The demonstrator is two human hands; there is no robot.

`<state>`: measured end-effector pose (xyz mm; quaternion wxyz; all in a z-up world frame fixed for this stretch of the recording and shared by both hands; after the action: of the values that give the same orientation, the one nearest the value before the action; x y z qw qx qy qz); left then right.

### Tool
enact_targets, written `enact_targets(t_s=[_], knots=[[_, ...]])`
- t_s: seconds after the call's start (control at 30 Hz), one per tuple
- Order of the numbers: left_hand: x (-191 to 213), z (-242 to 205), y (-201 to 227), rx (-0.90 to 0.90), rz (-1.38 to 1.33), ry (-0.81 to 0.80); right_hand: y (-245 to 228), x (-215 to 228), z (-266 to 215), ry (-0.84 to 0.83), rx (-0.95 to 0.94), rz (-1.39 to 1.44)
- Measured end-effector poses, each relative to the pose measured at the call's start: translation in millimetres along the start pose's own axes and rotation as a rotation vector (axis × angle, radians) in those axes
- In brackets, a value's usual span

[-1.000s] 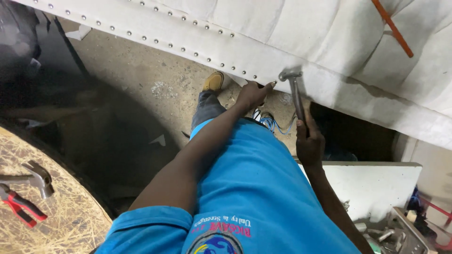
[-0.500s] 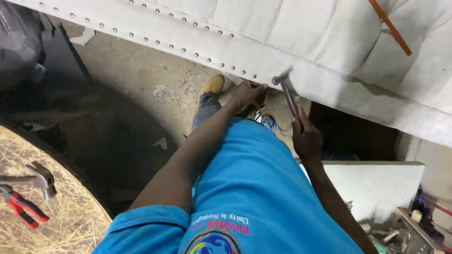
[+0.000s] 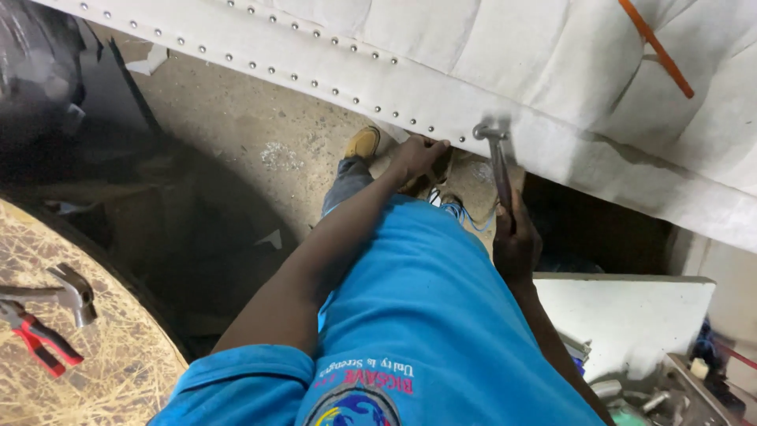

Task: Hammering decorative metal studs into the edge of a tufted headboard.

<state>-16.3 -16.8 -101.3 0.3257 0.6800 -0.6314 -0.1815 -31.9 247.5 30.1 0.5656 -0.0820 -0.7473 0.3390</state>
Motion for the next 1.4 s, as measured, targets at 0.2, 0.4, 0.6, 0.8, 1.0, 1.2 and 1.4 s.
enact_targets(t_s=[0.2,0.4,0.6,0.8,1.0,1.2,1.4], knots=[[3,-3,-2,0.021,-0.029,-0.025,-15,-14,4,-0.146,-0.071,-0.001],[9,-9,-1,0.010,-0.069,-0.006,-13,3,4,0.101,0.067,0.076],[5,-23,7,-0.021,0.050,-0.070,-27,10,11,-0.231,-0.260,-0.005],[-21,-13,12,0.088,-0.484,-0.277,-9,-22,36,-0.088,-0.335,0.558],[-57,12,19,-0.120,-0.368,-0.438,-77,-24,46,-0.222,-0.177,0.585],[-33,-49,52,0.003,-0.260,-0.332,-41,-59,54,-0.276,-0.247,0.567],[-25,-53,51,0.082,-0.300,-0.341,-60,-49,56,-0.269,-0.334,0.654]])
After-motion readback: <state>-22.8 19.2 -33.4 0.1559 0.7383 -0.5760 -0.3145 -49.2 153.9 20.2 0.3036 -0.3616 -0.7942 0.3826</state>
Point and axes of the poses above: each hand's wrist, its own z-axis towards the middle knuckle, its own x-axis out of the back of the hand, y = z × x, the point moved 3 cm from there along z, towards the middle knuckle, and after that the axes turned 1 degree about -y, right-handed, at the moved point
